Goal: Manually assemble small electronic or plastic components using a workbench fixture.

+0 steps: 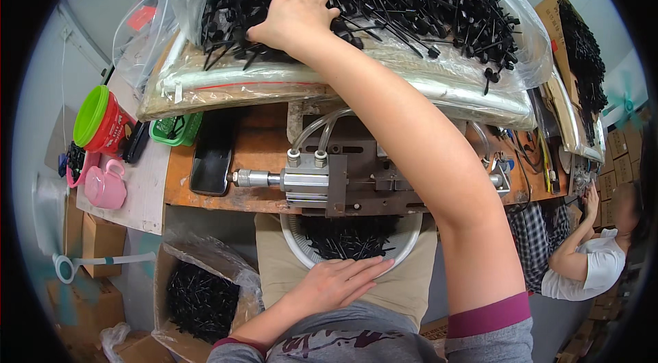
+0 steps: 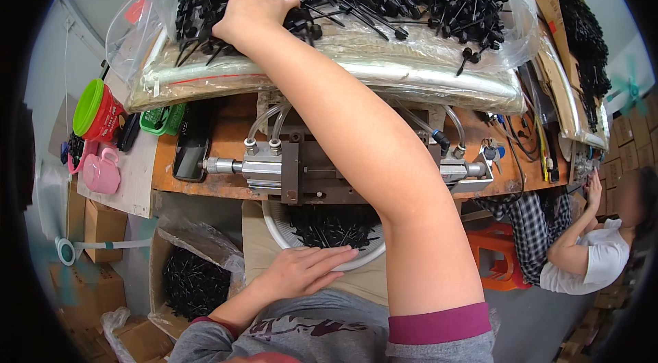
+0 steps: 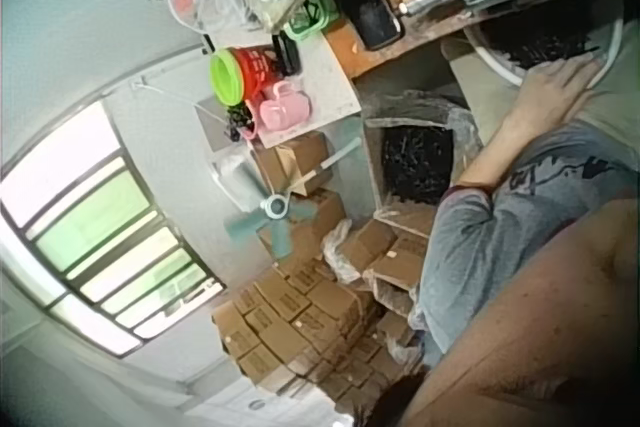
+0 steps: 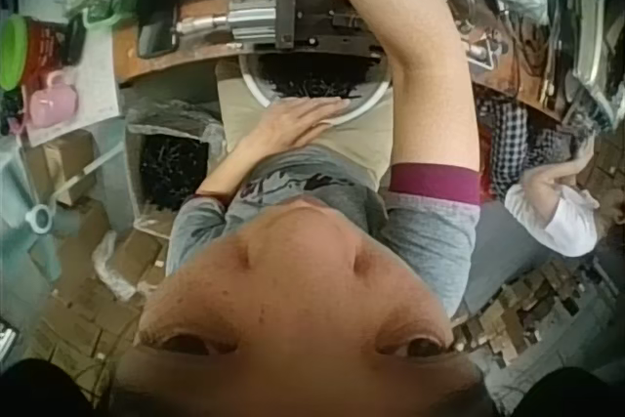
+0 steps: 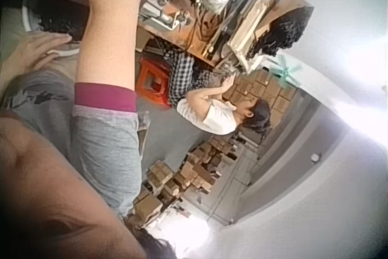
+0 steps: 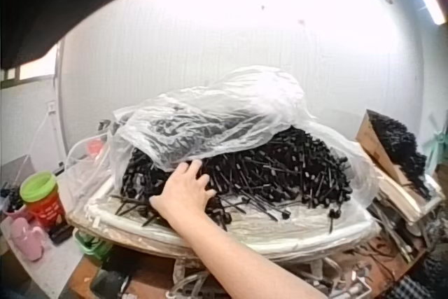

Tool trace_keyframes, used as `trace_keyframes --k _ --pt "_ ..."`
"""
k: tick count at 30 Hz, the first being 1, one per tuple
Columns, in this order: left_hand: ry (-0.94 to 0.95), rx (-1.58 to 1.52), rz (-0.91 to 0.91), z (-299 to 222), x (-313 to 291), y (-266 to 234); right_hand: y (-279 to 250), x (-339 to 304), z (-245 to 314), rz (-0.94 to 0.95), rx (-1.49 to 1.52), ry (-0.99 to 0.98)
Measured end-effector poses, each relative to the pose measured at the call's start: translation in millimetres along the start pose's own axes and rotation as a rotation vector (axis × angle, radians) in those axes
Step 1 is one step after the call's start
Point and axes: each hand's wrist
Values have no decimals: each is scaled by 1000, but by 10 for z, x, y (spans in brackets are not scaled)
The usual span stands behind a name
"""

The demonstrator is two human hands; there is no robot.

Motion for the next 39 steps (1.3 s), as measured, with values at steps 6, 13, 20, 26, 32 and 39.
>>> trace_keyframes --k 6,13,20,26,32,39 --pt "16 2 -13 -32 4 -18 -120 -54 -190 -5 -62 -30" --pt "33 2 -72 -39 -60 18 -444 -48 -762 155 -127 -173" --pt "42 15 -50 -47 -42 41 -820 -65 -1433 351 40 -438" --pt "61 17 -30 -77 17 61 -1130 -142 -1653 420 46 -438" --pt "67 -1 -64 -87 29 89 -1538 -329 -1862 208 57 -488" --pt "100 -1 -53 -99 107 169 -1554 -1004 -1458 59 -151 -603"
Point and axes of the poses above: each hand's wrist, its own x-axis towards the middle knuckle, its own y-axis out of the palm, z = x × y, and after that the axes turned 7 degrees about -y, right-handed
